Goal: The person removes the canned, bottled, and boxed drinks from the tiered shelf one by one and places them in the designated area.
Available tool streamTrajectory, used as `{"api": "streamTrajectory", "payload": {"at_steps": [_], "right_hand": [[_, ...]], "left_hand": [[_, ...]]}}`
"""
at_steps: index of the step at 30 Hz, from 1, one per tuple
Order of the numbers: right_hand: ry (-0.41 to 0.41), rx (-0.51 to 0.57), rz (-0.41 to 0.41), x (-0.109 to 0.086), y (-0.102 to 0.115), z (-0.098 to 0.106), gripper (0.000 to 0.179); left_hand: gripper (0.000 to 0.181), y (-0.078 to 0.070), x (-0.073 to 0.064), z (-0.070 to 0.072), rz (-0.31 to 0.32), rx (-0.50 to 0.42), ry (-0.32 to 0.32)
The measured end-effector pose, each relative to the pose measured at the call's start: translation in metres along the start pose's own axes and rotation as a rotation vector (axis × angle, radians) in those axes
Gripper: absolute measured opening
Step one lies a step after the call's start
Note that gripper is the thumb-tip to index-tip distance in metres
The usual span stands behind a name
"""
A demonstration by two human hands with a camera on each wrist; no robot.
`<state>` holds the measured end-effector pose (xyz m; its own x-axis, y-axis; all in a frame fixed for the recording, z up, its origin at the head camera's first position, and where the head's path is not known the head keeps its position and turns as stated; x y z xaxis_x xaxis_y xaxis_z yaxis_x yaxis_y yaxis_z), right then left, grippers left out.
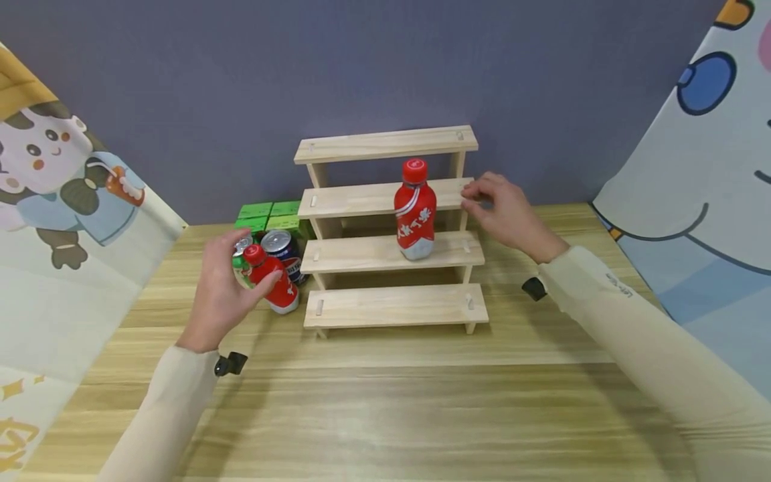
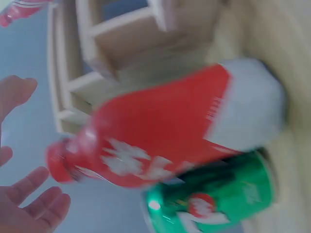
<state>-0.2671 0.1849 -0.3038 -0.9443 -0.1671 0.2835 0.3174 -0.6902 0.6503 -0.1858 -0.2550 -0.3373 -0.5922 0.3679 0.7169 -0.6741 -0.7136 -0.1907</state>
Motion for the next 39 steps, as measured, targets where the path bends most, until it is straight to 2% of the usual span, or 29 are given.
{"api": "streamTrajectory", "payload": {"at_steps": [4,8,16,21,28,35,39], "right_hand": [[-0.002,-0.004,0.003,0.000,-0.001,0.000,0.020],[-0.001,-0.005,0.005,0.000,-0.001,0.000,0.021],[0.003,-0.017,-0.002,0.000,0.000,0.000,0.021],[0.000,-0.016,0.009,0.001,-0.001,-0.001,0.020],[-0.001,-0.014,0.003,0.000,-0.002,-0.001,0.020],[0.005,-0.028,0.007,-0.001,0.000,-0.001,0.021],[-0.013,-0.028,0.026,0.000,0.000,0.000,0.019]], "left_hand": [[0.077,-0.016,0.015,0.000,-0.064,-0.027,-0.045],[0.076,-0.034,0.032,-0.004,-0.135,-0.075,-0.048],[0.073,-0.064,0.065,-0.027,-0.249,-0.229,-0.055],[0.073,-0.087,0.088,-0.038,-0.283,-0.281,-0.016],[0.074,-0.114,0.123,-0.054,-0.340,-0.282,0.037],[0.064,-0.124,0.147,-0.068,-0.376,-0.272,0.013],[0.055,-0.126,0.161,-0.071,-0.354,-0.274,0.021]]}}
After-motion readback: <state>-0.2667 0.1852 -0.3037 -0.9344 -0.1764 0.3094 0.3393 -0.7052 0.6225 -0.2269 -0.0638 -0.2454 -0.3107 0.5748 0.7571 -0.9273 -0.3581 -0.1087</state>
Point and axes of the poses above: each hand's wrist, its own x-axis towards the middle knuckle, its own z-axis out of the back of the hand, y = z × x, the point moved 1 cm from there along x, towards the middle knuckle, and after that the axes turned 12 degrees about -z, right-handed, at the moved point
